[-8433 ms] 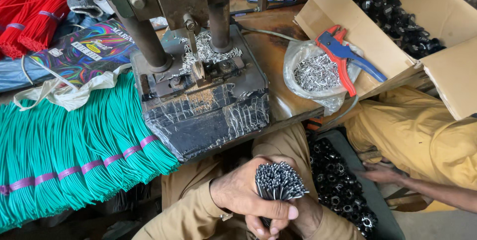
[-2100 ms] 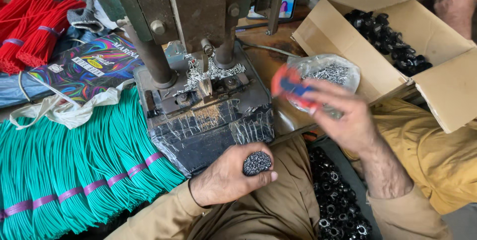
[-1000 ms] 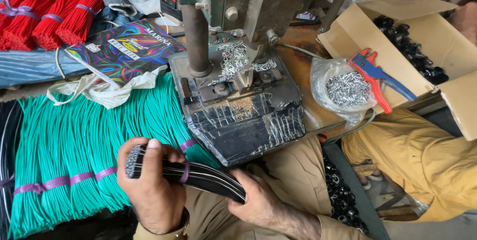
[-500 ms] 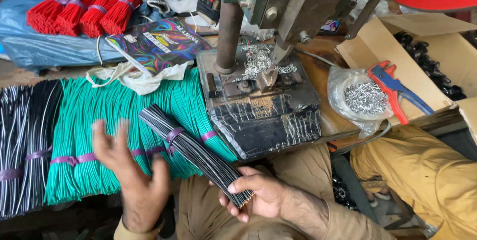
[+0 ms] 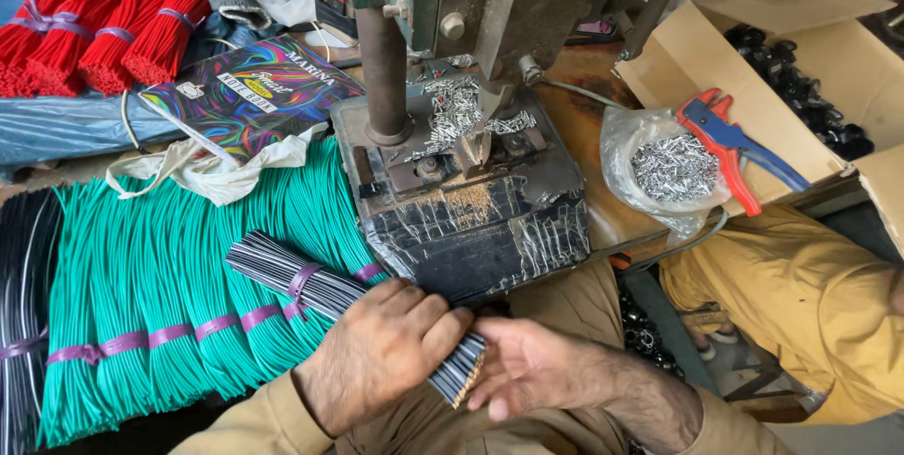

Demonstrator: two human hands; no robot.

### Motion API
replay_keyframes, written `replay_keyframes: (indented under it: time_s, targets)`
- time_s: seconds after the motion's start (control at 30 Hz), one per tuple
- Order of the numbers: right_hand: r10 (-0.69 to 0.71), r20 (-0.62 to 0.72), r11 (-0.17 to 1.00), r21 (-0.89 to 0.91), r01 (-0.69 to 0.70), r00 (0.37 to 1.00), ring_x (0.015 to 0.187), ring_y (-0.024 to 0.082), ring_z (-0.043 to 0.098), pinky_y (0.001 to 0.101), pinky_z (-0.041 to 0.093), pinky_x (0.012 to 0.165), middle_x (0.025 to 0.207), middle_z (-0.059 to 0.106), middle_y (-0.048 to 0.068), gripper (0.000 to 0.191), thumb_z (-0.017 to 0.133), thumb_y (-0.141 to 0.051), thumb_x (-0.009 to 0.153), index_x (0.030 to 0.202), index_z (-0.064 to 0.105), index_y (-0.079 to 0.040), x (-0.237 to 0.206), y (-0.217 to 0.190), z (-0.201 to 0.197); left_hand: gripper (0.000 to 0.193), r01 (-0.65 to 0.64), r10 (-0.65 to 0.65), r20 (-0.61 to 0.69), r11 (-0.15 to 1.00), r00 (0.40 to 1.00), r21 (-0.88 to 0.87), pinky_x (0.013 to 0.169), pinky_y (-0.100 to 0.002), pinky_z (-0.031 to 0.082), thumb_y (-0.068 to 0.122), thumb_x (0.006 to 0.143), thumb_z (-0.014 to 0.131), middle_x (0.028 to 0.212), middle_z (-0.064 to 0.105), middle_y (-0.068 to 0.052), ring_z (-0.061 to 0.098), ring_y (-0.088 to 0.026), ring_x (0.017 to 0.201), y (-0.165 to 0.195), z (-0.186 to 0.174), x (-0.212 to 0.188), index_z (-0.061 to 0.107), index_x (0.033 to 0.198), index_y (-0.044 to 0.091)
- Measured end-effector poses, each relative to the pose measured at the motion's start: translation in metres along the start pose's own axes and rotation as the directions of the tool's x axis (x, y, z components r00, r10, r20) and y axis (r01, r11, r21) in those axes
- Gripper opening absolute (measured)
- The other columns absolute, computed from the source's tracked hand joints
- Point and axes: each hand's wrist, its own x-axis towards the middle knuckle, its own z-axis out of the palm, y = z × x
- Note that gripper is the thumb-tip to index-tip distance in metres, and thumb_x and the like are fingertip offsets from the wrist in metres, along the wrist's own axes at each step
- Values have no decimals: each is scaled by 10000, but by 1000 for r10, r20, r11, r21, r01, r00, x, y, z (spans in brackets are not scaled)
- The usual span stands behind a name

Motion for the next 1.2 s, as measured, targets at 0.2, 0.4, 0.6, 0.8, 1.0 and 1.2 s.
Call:
replay_keyframes:
  time_s: [0.2, 0.4, 0.6, 0.8, 1.0, 1.2]
  targets:
    - [-613, -360, 787, -354, 504, 704, 1321, 296, 553, 446, 452, 1158, 1462, 514, 222, 802, 802, -107, 912, 1543, 339, 65, 15, -15, -15, 359, 480, -412, 260, 819, 873, -315, 765, -472, 555, 214, 765, 723, 913, 742, -165, 701, -366, 937, -47, -30, 60, 686, 1103, 100]
    - [-923, -140, 250, -925, 284, 358, 1620, 381, 251, 469, 216, 1341, 1717, 219, 256, 728, 564, -251, 1089, 1628, 179, 52, 67, -34, 0, 434, 462, -331, 324, 686, 886, -562, 799, -462, 569, 193, 731, 708, 935, 742, -212, 743, -368, 947, -74, -12, 109, 623, 1117, 17]
    - [-936, -72, 134, -978, 160, 343, 1608, 401, 356, 466, 298, 1356, 1681, 344, 248, 522, 463, -207, 1149, 1580, 334, 57, 76, -60, 2, 471, 559, -485, 280, 741, 828, -372, 746, -529, 542, 222, 776, 691, 912, 719, -250, 677, -456, 888, -63, 5, 101, 575, 1190, 30]
    - [-925, -77, 146, -976, 162, 371, 1543, 368, 455, 462, 350, 1310, 1608, 462, 228, 452, 430, -167, 1118, 1511, 453, 57, 81, -70, 4, 308, 468, -401, 244, 800, 883, -377, 709, -506, 557, 243, 853, 681, 1034, 716, -209, 695, -425, 891, -51, 18, 90, 637, 1106, 73]
    - [-940, -60, 175, -930, 322, 335, 1508, 322, 513, 409, 397, 1299, 1574, 546, 192, 446, 551, -173, 1119, 1508, 486, 37, 83, -65, -2, 537, 230, -149, 176, 689, 973, -687, 788, -423, 586, 232, 784, 784, 1052, 719, -202, 730, -356, 987, -87, 9, 87, 576, 1214, -13]
    - [-941, -230, 326, -813, 482, 248, 1542, 311, 405, 424, 350, 1295, 1632, 413, 198, 673, 762, -66, 973, 1527, 399, 49, 81, -47, -11, 349, 511, 6, 619, 558, 786, -654, 748, -380, 577, 275, 859, 761, 896, 778, -137, 679, -186, 835, -124, 4, 112, 759, 1046, -20]
